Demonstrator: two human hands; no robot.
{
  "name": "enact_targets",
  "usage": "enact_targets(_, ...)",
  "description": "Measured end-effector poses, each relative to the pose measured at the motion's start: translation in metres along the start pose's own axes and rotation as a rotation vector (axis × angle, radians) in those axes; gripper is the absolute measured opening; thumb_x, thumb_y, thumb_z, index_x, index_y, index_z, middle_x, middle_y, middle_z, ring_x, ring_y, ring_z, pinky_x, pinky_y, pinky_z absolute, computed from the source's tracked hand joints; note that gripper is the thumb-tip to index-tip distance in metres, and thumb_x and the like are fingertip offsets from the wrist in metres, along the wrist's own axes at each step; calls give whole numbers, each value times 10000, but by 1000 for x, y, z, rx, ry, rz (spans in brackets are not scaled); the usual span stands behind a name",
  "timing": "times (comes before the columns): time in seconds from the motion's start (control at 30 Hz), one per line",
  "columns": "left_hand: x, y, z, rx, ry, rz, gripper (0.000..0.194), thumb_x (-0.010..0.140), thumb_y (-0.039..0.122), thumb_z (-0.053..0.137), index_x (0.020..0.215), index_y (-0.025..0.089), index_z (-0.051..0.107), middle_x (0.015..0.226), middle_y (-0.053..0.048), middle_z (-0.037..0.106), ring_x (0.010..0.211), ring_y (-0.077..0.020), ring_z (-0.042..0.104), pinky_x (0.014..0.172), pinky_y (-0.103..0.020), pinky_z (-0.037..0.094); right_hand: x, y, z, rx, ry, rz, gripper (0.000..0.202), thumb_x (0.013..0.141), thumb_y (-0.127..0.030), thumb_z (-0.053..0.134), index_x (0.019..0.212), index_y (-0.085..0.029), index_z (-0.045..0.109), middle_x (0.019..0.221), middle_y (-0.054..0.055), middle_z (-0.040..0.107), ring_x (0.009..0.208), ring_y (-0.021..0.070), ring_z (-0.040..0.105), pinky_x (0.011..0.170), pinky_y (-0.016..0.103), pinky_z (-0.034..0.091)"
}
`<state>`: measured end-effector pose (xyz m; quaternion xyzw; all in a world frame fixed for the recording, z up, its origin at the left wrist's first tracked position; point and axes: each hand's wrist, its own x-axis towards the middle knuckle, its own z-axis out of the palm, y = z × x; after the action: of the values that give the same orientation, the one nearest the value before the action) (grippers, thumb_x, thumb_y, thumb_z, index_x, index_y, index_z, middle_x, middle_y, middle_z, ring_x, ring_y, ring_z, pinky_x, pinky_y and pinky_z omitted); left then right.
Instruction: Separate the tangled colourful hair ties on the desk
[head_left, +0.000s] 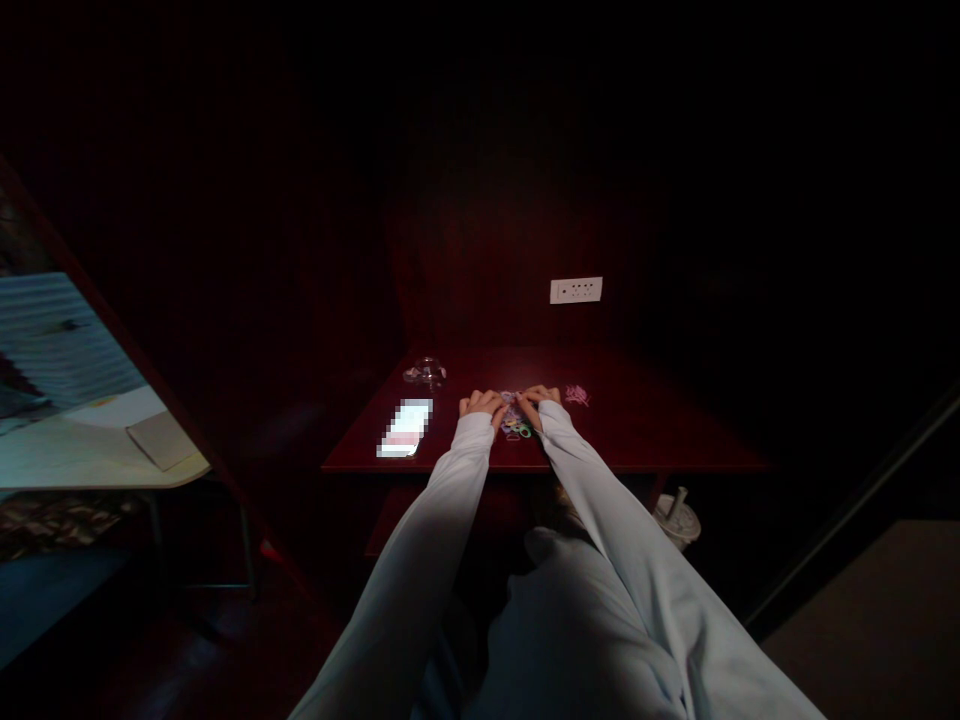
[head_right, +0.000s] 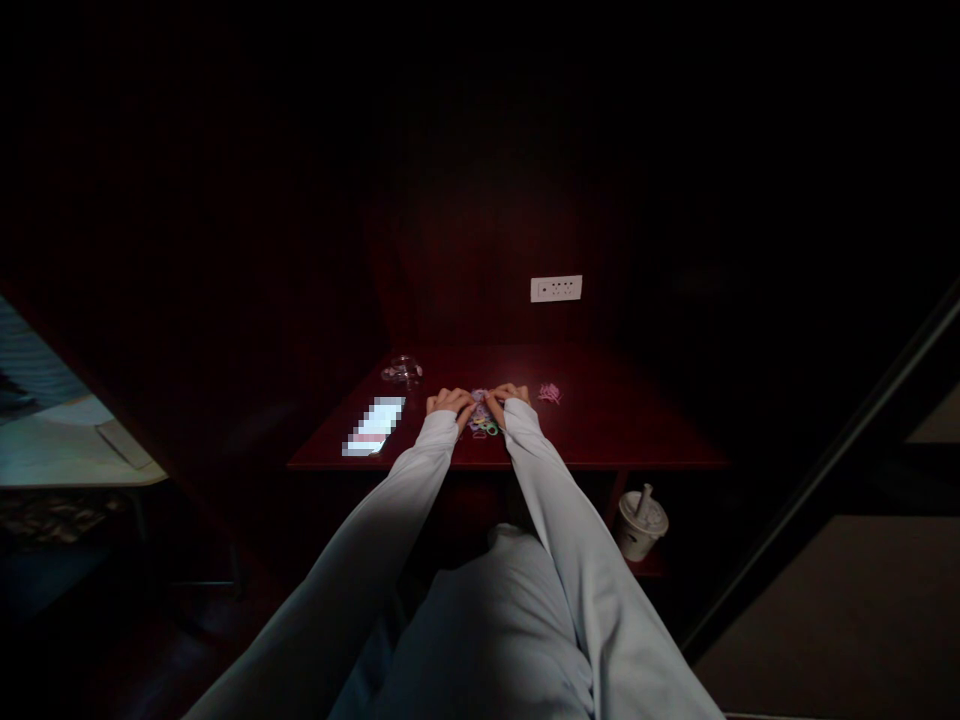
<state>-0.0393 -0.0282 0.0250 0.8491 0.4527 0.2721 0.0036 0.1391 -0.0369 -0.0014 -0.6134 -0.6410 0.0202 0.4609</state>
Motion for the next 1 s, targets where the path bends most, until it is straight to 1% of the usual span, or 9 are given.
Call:
enact_targets(0.17, 0, -1, 2, -29, 17, 11, 216, 1071, 293, 544, 1060, 265, 758, 1215, -10, 733, 1129, -227, 568, 956, -367, 385, -1, 0, 0, 4, -6, 1, 458, 1020, -581, 491, 908, -298, 833, 1043, 83, 728, 1069, 280, 546, 940, 422, 477)
enact_targets(0.33, 0, 2, -1, -41, 5, 5, 181, 1055, 272, 579, 1072, 258, 759, 1217, -13, 738, 1131, -228, 580, 965, -377, 397, -1, 0, -2, -12, -63, 4, 397, 1027, -523, 510, 962, -308, 837, 1091, 73, 734, 1090, 277, 538, 965, 418, 478)
enact_targets(0.43, 0, 3, -3, -46, -3, 12, 172, 1052, 278, 591, 1070, 262, 762, 1232, -11, 740, 1145, -229, 587, 970, -379, 406, -2, -1, -2, -18, -69, -6, 400, 1034, -511, 501, 949, -310, 837, 1089, 69, 738, 1088, 273, 536, 968, 415, 480)
enact_targets(0.63, 0, 3, -4, -35, -17, 0, 201, 1071, 293, 555, 1095, 268, 753, 1255, -1, 738, 1165, -218, 584, 975, -361, 397, -1, 0, -2, -5, -45, -12, 432, 1027, -556, 501, 916, -302, 833, 1040, 70, 742, 1063, 268, 546, 948, 413, 484)
enact_targets(0.8, -1, 4, -6, -28, -34, -9, 218, 1075, 290, 533, 1132, 276, 743, 1270, -9, 727, 1171, -223, 570, 974, -358, 384, -1, -1, -2, 2, -47, -5, 436, 989, -608, 557, 827, -297, 815, 1022, 70, 747, 1061, 279, 545, 942, 417, 467)
enact_targets(1.0, -1, 5, -7, -24, -53, -17, 229, 1076, 300, 522, 1140, 273, 740, 1254, -16, 716, 1158, -228, 551, 978, -360, 379, -1, -2, -4, 15, -47, 7, 394, 966, -585, 601, 789, -291, 795, 1025, 64, 745, 1054, 281, 542, 928, 410, 449)
